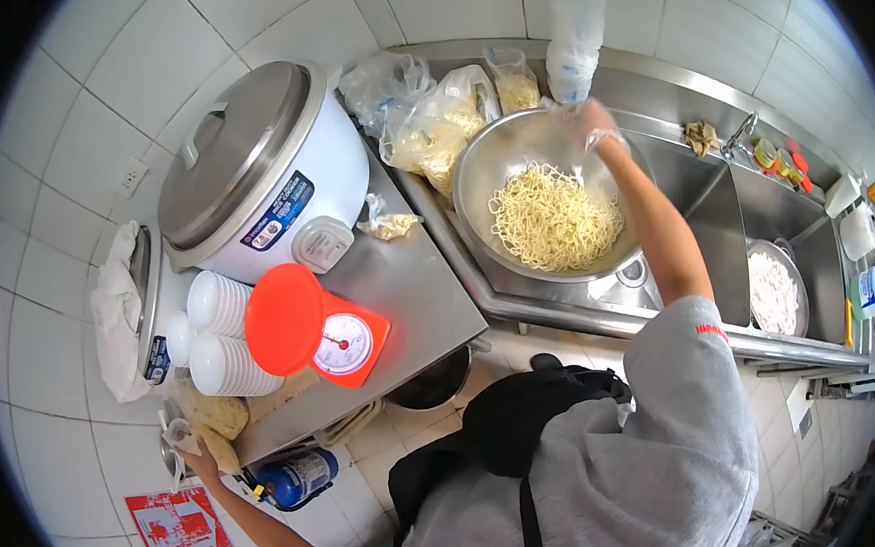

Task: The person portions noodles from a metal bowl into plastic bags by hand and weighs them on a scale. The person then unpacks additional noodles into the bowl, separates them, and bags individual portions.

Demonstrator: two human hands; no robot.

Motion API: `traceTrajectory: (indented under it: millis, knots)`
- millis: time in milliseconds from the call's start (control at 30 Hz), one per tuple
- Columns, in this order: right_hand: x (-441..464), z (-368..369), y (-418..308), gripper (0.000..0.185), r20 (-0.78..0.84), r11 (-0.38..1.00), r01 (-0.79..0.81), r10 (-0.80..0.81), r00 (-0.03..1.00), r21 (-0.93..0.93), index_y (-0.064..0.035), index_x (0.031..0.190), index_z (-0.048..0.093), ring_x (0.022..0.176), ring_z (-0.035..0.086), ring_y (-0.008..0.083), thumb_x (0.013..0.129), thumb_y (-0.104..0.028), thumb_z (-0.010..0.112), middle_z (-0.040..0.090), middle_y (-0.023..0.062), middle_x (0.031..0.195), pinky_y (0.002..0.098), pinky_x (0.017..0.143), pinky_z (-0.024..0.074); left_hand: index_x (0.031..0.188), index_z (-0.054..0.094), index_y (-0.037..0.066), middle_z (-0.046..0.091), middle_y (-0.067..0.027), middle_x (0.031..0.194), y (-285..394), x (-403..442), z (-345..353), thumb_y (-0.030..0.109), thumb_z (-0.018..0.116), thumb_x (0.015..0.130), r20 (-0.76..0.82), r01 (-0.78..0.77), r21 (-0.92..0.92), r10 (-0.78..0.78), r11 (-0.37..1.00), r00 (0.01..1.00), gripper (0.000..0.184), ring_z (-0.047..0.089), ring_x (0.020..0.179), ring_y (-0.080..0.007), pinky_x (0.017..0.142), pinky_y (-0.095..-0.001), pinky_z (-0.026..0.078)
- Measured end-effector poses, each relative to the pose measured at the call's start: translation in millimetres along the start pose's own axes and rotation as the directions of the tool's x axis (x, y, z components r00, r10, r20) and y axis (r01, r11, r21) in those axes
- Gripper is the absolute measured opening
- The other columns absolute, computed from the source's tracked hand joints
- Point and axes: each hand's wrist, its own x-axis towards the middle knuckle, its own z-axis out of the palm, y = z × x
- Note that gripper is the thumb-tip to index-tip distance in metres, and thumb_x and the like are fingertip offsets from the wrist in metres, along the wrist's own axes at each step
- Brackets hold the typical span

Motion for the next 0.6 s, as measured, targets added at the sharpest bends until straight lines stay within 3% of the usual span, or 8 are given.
traceTrajectory:
  millis: [200, 233, 267, 333, 433, 500, 567, 600]
  knots:
    - [115.3, -81.5, 22.4, 0.044, -0.423, 0.950, -0.221, 0.297, 0.856, 0.219, -0.0051, 0.098, 0.061, 0.094, 0.057, 0.0313, 0.074, -0.041, 0.053, 0.061, 0.0166, 0.097, 0.0372, 0.081, 0.0426, 0.133, 0.018, -0.001, 0.026, -0.0238, 0.134, 29.9, -40.8, -30.1, 0.030, 0.054, 0.084, -0.227, -0.065, 0.034, 0.071, 0.997, 0.971, 0.069, 0.028, 0.124, -0.0333, 0.100, -0.0389, 0.024]
    - [133.2, -92.2, 35.7, 0.041, -0.446, 0.975, -0.192, 0.222, 0.867, 0.112, -0.0075, 0.101, 0.060, 0.094, 0.057, 0.0321, 0.075, -0.038, 0.053, 0.059, 0.0165, 0.101, 0.0373, 0.081, 0.0428, 0.133, 0.019, -0.001, 0.027, -0.0231, 0.134, 59.3, -50.3, -46.8, 0.031, 0.053, 0.084, -0.273, -0.060, 0.058, 0.073, 0.997, 0.959, 0.067, 0.029, 0.124, -0.0327, 0.100, -0.0390, 0.025]
    - [144.3, -102.6, 37.1, 0.042, -0.455, 0.976, -0.167, 0.212, 0.865, 0.137, -0.0083, 0.103, 0.059, 0.095, 0.056, 0.0324, 0.074, -0.038, 0.053, 0.058, 0.0164, 0.104, 0.0370, 0.083, 0.0425, 0.130, 0.029, -0.001, 0.037, -0.0210, 0.128, 98.3, -59.7, -59.5, 0.024, 0.052, 0.086, -0.337, 0.023, -0.011, -0.025, 1.000, 0.941, 0.055, 0.037, 0.118, -0.0292, 0.095, -0.0366, 0.031]
    - [156.3, -122.7, 31.0, 0.048, -0.455, 0.941, -0.131, 0.269, 0.849, 0.312, -0.0081, 0.106, 0.058, 0.099, 0.054, 0.0323, 0.073, -0.042, 0.056, 0.056, 0.0162, 0.109, 0.0358, 0.086, 0.0413, 0.126, 0.035, -0.001, 0.044, -0.0191, 0.122, 163.1, -75.4, -79.9, 0.019, 0.050, 0.087, -0.402, -0.084, -0.222, -0.013, 0.971, 0.915, 0.045, 0.046, 0.109, -0.0258, 0.090, -0.0335, 0.036]
    - [197.3, -120.5, 47.8, 0.053, -0.667, 0.968, -0.020, 0.186, 0.721, 0.249, -0.0074, 0.106, 0.057, 0.101, 0.054, 0.0307, 0.070, -0.047, 0.058, 0.056, 0.0155, 0.109, 0.0349, 0.086, 0.0407, 0.119, 0.044, -0.001, 0.055, -0.0154, 0.108, 264.1, -100.4, -95.2, 0.011, 0.045, 0.089, -0.413, -0.211, -0.370, 0.043, 0.904, 0.910, 0.032, 0.056, 0.092, -0.0187, 0.079, -0.0272, 0.043]
    - [237.5, -119.3, 67.1, 0.052, -0.603, 0.987, -0.032, 0.120, 0.789, 0.155, -0.0107, 0.104, 0.059, 0.100, 0.054, 0.0301, 0.069, -0.049, 0.058, 0.058, 0.0125, 0.107, 0.0360, 0.086, 0.0406, 0.117, 0.045, -0.002, 0.057, -0.0151, 0.104, 316.0, -114.6, -92.5, 0.009, 0.045, 0.088, -0.362, -0.309, -0.389, 0.164, 0.868, 0.917, 0.030, 0.058, 0.084, -0.0183, 0.074, -0.0277, 0.044]
    - [245.0, -135.4, 69.0, 0.047, -0.367, 0.998, 0.034, -0.014, 0.930, 0.048, -0.0133, 0.103, 0.060, 0.100, 0.054, 0.0301, 0.071, -0.048, 0.055, 0.058, 0.0125, 0.106, 0.0364, 0.085, 0.0409, 0.115, 0.045, -0.002, 0.057, -0.0150, 0.103, 352.6, -121.8, -81.2, 0.007, 0.045, 0.088, -0.287, -0.394, -0.433, 0.291, 0.811, 0.913, 0.029, 0.058, 0.082, -0.0186, 0.073, -0.0279, 0.045]
    - [247.4, -145.3, 69.0, 0.044, -0.417, 0.998, 0.040, -0.012, 0.909, 0.058, -0.0138, 0.101, 0.060, 0.097, 0.055, 0.0296, 0.073, -0.046, 0.054, 0.059, 0.0124, 0.104, 0.0361, 0.083, 0.0416, 0.114, 0.046, -0.003, 0.059, -0.0149, 0.100, 369.9, -125.9, -72.8, 0.004, 0.045, 0.087, -0.276, -0.431, -0.473, 0.335, 0.768, 0.901, 0.028, 0.058, 0.078, -0.0190, 0.072, -0.0285, 0.045]
